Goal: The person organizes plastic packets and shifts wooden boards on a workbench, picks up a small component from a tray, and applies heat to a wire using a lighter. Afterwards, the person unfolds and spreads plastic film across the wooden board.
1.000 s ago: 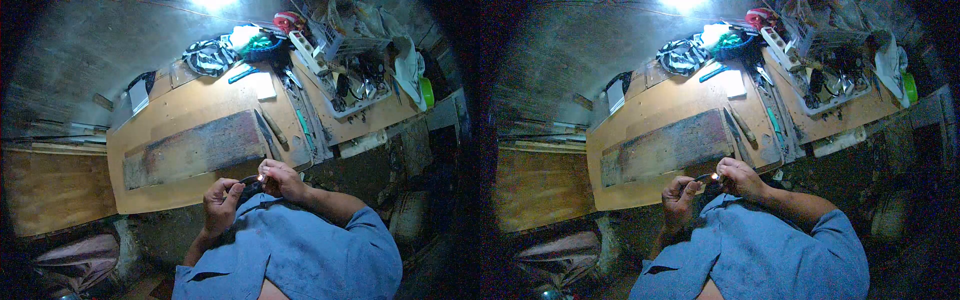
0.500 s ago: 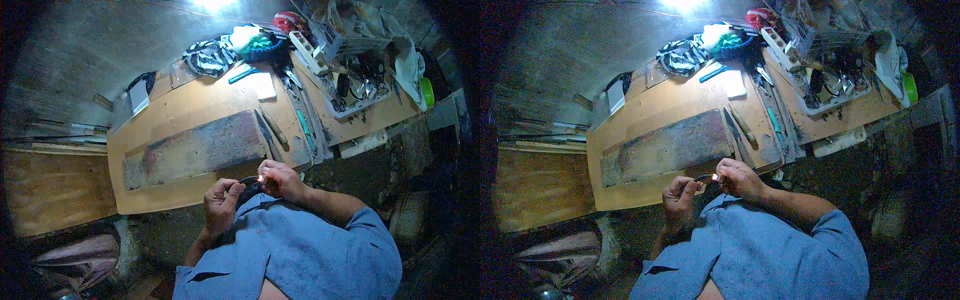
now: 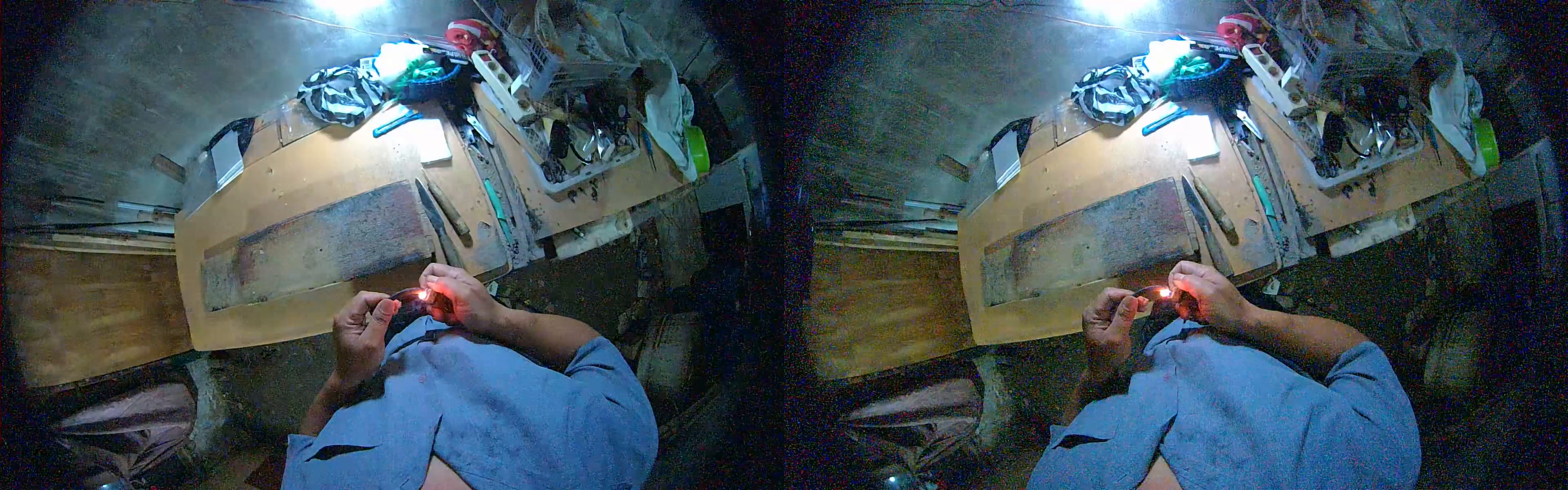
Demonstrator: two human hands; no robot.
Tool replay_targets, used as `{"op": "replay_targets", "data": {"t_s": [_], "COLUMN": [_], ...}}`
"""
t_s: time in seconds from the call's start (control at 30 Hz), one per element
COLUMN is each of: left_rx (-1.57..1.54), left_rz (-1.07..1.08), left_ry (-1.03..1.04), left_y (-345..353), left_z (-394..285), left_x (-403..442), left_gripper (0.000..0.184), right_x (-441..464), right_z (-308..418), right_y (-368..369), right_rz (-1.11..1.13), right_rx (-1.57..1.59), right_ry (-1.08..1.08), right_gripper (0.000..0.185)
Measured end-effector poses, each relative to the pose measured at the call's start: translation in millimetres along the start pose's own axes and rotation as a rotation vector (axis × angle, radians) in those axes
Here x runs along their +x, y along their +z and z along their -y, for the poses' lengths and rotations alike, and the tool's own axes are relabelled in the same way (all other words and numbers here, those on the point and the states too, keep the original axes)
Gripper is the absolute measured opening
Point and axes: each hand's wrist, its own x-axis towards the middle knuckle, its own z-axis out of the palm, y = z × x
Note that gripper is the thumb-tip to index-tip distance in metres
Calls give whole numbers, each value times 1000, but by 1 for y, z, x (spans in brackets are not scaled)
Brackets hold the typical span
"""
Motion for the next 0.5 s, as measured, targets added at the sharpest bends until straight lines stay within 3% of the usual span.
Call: {"op": "replay_targets", "data": {"t_s": [0.5], "left_rx": [-12], "left_rz": [-11], "left_ry": [12], "left_y": [-1], "left_z": [3], "left_x": [-1], "left_gripper": [14], "right_x": [3], "right_z": [-4], "right_y": [-1], "right_rz": [-3], "right_rx": [-14], "right_ry": [-50], "right_gripper": [15]}}
